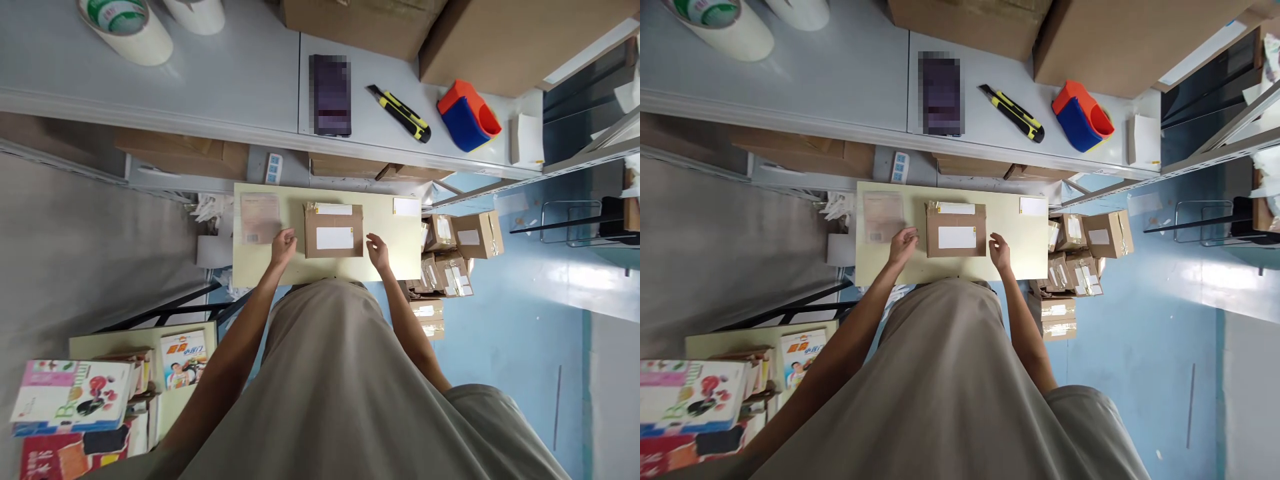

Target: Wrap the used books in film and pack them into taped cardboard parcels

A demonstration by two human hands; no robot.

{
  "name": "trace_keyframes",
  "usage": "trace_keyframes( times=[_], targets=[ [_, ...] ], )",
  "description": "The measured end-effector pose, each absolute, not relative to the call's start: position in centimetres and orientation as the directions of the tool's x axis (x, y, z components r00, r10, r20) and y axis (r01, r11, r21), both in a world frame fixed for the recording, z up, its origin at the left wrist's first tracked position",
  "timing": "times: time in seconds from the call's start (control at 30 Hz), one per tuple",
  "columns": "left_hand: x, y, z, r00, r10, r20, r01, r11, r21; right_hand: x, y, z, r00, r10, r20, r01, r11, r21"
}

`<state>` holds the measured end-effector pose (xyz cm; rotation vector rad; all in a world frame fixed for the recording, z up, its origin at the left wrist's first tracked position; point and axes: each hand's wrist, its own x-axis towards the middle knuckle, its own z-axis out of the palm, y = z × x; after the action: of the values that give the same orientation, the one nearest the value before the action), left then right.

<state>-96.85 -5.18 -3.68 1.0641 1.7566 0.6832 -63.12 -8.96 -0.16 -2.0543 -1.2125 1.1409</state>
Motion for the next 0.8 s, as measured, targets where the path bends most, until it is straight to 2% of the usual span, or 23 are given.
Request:
trace_keyframes(
  times=[0.1,0.2,0.3,0.47,0.6,0.73,0.8],
  targets=[
    [-96.3,-2.8,-3.2,-0.183,0.862,-0.472,0.271,0.506,0.819,-62.8,-6.5,-1.3,0.236,0.891,-0.389,0.35,-0.451,-0.821],
    [-95.4,-2.0,-2.4,-0.169,0.849,-0.5,0.218,0.527,0.822,-62.7,-4.9,-1.9,0.199,0.888,-0.415,0.281,-0.457,-0.844],
    [-94.8,-2.5,-1.2,-0.185,0.84,-0.51,0.156,0.538,0.829,-62.4,-4.7,-1.7,0.19,0.894,-0.405,0.257,-0.443,-0.859],
    [-94.0,-4.6,0.5,-0.223,0.874,-0.431,0.028,0.448,0.894,-60.8,-6.5,0.3,0.169,0.946,-0.278,0.279,-0.316,-0.907],
    [-92.8,-6.8,0.9,-0.231,0.885,-0.404,0.043,0.424,0.904,-59.7,-8.3,1.4,0.154,0.95,-0.27,0.271,-0.304,-0.913],
    [-91.7,-9.1,0.2,-0.241,0.845,-0.478,0.13,0.516,0.847,-59.2,-9.5,1.7,0.12,0.909,-0.399,0.299,-0.416,-0.859],
    [-91.4,-9.8,-0.5,-0.247,0.85,-0.466,0.197,0.515,0.835,-59.0,-9.6,1.8,0.075,0.892,-0.446,0.365,-0.44,-0.82]
  ],
)
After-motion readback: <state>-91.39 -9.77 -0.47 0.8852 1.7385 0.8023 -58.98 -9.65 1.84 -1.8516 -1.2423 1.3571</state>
